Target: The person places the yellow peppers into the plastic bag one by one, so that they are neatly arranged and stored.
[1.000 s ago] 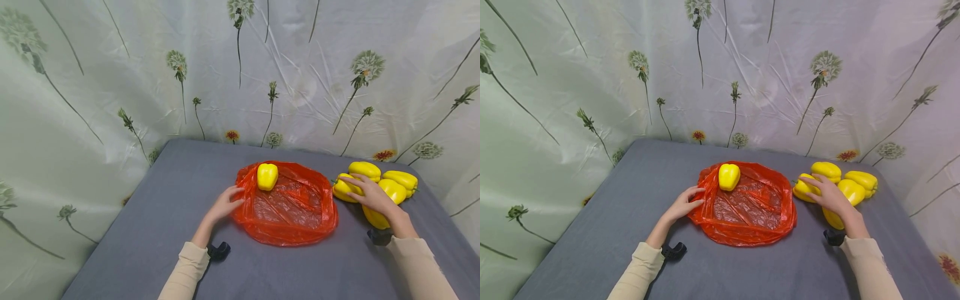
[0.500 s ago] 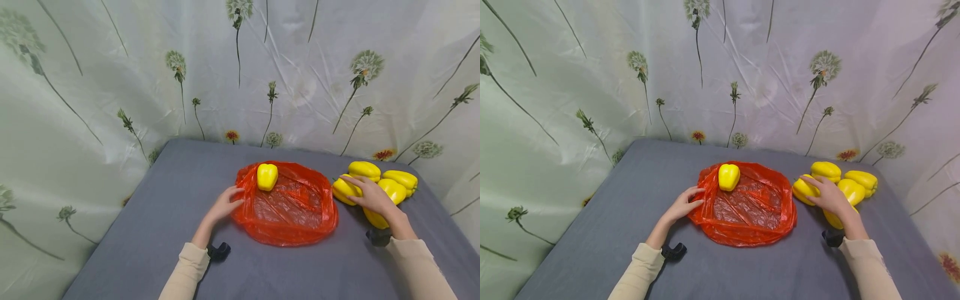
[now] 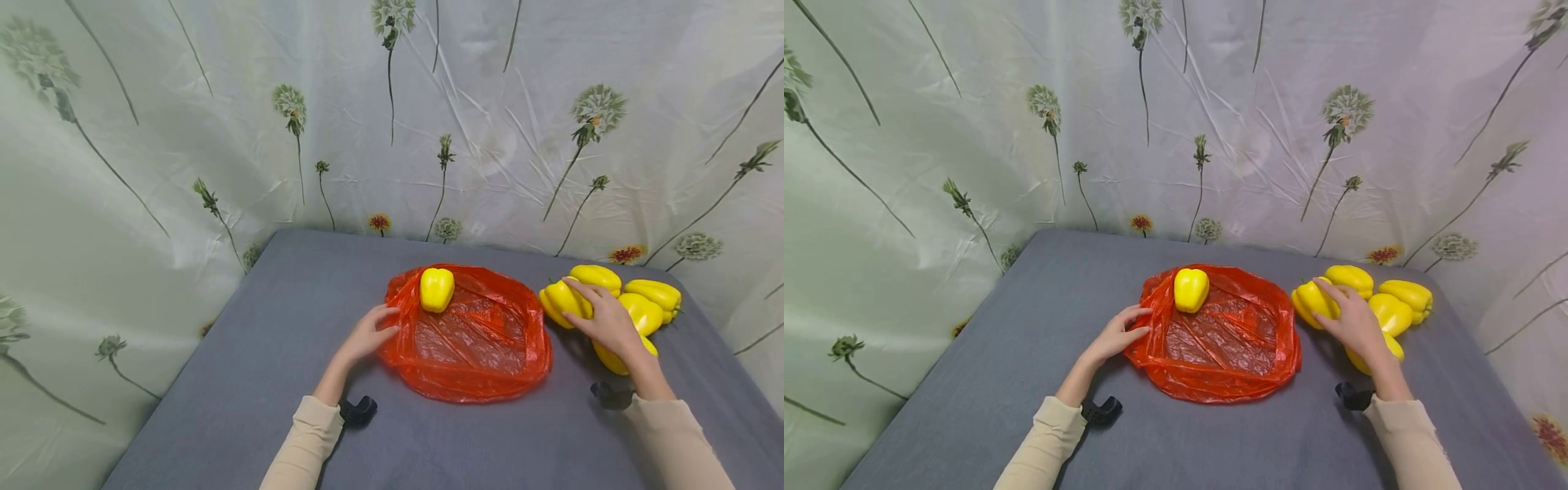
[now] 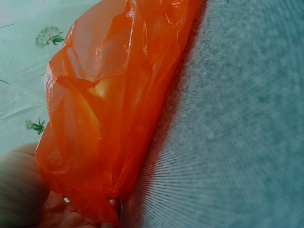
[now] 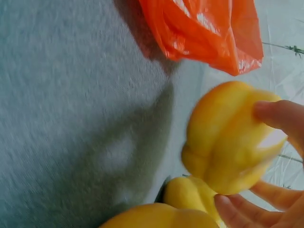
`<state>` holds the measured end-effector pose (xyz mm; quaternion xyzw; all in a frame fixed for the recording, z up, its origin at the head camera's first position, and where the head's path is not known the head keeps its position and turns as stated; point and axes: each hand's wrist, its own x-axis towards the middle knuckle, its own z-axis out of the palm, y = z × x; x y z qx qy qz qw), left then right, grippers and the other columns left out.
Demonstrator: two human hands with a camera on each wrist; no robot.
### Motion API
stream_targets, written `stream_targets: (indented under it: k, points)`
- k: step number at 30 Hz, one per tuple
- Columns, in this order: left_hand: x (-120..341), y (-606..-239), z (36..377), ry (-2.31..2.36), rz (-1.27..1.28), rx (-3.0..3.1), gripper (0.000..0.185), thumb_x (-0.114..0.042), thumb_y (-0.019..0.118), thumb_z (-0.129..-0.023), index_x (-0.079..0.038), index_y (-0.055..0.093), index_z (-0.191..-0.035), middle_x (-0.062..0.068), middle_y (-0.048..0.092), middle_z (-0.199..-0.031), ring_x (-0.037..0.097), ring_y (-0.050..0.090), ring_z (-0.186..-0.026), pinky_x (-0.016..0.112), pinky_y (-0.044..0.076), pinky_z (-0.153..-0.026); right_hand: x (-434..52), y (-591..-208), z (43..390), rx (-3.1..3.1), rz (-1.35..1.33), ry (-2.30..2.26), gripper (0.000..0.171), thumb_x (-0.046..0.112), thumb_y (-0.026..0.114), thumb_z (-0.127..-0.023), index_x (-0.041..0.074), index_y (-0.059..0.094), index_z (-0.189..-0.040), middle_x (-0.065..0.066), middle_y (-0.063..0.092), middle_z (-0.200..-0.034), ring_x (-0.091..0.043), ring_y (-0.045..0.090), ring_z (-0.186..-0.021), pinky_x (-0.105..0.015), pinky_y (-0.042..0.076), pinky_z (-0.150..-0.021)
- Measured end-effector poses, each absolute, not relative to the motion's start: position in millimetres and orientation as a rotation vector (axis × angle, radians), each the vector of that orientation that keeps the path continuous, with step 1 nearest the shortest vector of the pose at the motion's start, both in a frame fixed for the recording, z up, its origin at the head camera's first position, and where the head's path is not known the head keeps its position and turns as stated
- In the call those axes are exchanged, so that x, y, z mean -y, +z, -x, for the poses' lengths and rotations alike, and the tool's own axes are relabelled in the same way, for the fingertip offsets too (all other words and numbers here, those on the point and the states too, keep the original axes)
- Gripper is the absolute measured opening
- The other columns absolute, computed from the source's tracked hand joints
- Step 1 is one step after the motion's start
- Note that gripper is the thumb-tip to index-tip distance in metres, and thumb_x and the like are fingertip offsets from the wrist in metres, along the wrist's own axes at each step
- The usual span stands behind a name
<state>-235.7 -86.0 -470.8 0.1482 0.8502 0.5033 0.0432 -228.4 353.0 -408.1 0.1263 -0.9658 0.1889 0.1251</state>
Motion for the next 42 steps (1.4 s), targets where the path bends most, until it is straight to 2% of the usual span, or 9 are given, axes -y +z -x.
stream_targets:
  k: [2,9,19,22,25,31,34,39,42]
  points:
    - [85.9,-470.5,236.0,1.543,-0.454,-2.594,0.042,-0.017,0.059,-0.089,-0.004,0.055,-0.128,0.022,0.042,-0.143,0.039,0.038,-0.135,0.055,0.031,-0.111,-349.6,-408.5,226.9,2.764,-0.350,0.569,0.064,0.026,0.068,-0.084,0.012,0.042,-0.140,-0.033,0.046,-0.125,-0.047,0.045,-0.104,-0.066,0.040,-0.080]
    - [85.8,-469.1,238.1,1.529,-0.469,-2.596,0.042,-0.017,0.059,-0.089,-0.005,0.055,-0.129,0.021,0.043,-0.143,0.038,0.039,-0.134,0.055,0.032,-0.110,-338.1,-408.7,225.1,2.618,-0.281,0.585,0.066,0.019,0.073,-0.080,0.014,0.044,-0.139,-0.029,0.049,-0.118,-0.036,0.048,-0.088,-0.040,0.044,-0.064]
    - [85.7,-468.0,238.2,1.542,-0.456,-2.577,0.042,-0.017,0.059,-0.090,-0.005,0.054,-0.129,0.021,0.043,-0.143,0.039,0.038,-0.134,0.055,0.032,-0.110,-327.2,-412.3,226.0,2.512,-0.270,0.645,0.067,0.015,0.075,-0.076,0.016,0.047,-0.137,-0.026,0.052,-0.120,-0.039,0.052,-0.096,-0.025,0.050,-0.062]
    - [85.9,-468.5,238.4,1.541,-0.458,-2.579,0.042,-0.017,0.059,-0.089,-0.005,0.055,-0.129,0.021,0.043,-0.143,0.039,0.038,-0.134,0.055,0.031,-0.111,-322.9,-412.1,226.0,2.469,-0.263,0.682,0.067,0.012,0.076,-0.075,0.015,0.048,-0.136,-0.026,0.053,-0.119,-0.038,0.052,-0.096,-0.008,0.044,-0.065]
    - [85.9,-469.5,239.0,1.547,-0.455,-2.583,0.042,-0.017,0.059,-0.089,-0.005,0.055,-0.129,0.021,0.043,-0.143,0.039,0.038,-0.135,0.055,0.030,-0.111,-318.0,-411.7,225.3,2.434,-0.259,0.736,0.067,0.010,0.075,-0.075,0.014,0.048,-0.136,-0.026,0.054,-0.118,-0.036,0.052,-0.093,0.005,0.029,-0.068]
    - [85.6,-470.4,239.4,1.539,-0.446,-2.591,0.042,-0.017,0.059,-0.089,-0.005,0.055,-0.129,0.021,0.043,-0.143,0.039,0.038,-0.135,0.055,0.030,-0.112,-307.4,-412.1,223.2,2.391,-0.252,0.793,0.068,0.008,0.075,-0.074,0.013,0.049,-0.136,-0.025,0.055,-0.118,-0.029,0.052,-0.084,0.010,0.027,-0.068]
    - [85.5,-470.3,238.9,1.537,-0.443,-2.588,0.042,-0.017,0.059,-0.089,-0.005,0.055,-0.129,0.021,0.042,-0.144,0.038,0.037,-0.135,0.055,0.030,-0.112,-302.6,-412.9,222.9,2.378,-0.245,0.815,0.068,0.008,0.075,-0.075,0.014,0.049,-0.137,-0.025,0.055,-0.119,-0.018,0.052,-0.082,0.010,0.029,-0.068]
    - [86.0,-470.6,237.6,1.549,-0.448,-2.586,0.042,-0.017,0.059,-0.089,-0.005,0.055,-0.129,0.021,0.043,-0.143,0.039,0.038,-0.134,0.055,0.031,-0.111,-294.8,-414.3,222.0,2.379,-0.231,0.896,0.066,0.011,0.074,-0.077,0.015,0.048,-0.137,-0.025,0.056,-0.121,0.016,0.042,-0.081,0.008,0.033,-0.068]
    - [86.2,-471.7,237.3,1.543,-0.445,-2.589,0.042,-0.018,0.060,-0.089,-0.005,0.055,-0.129,0.021,0.043,-0.143,0.039,0.038,-0.134,0.055,0.031,-0.111,-289.4,-415.1,220.8,2.393,-0.219,0.949,0.065,0.014,0.073,-0.079,0.016,0.047,-0.138,-0.025,0.056,-0.119,0.024,0.040,-0.081,0.008,0.035,-0.067]
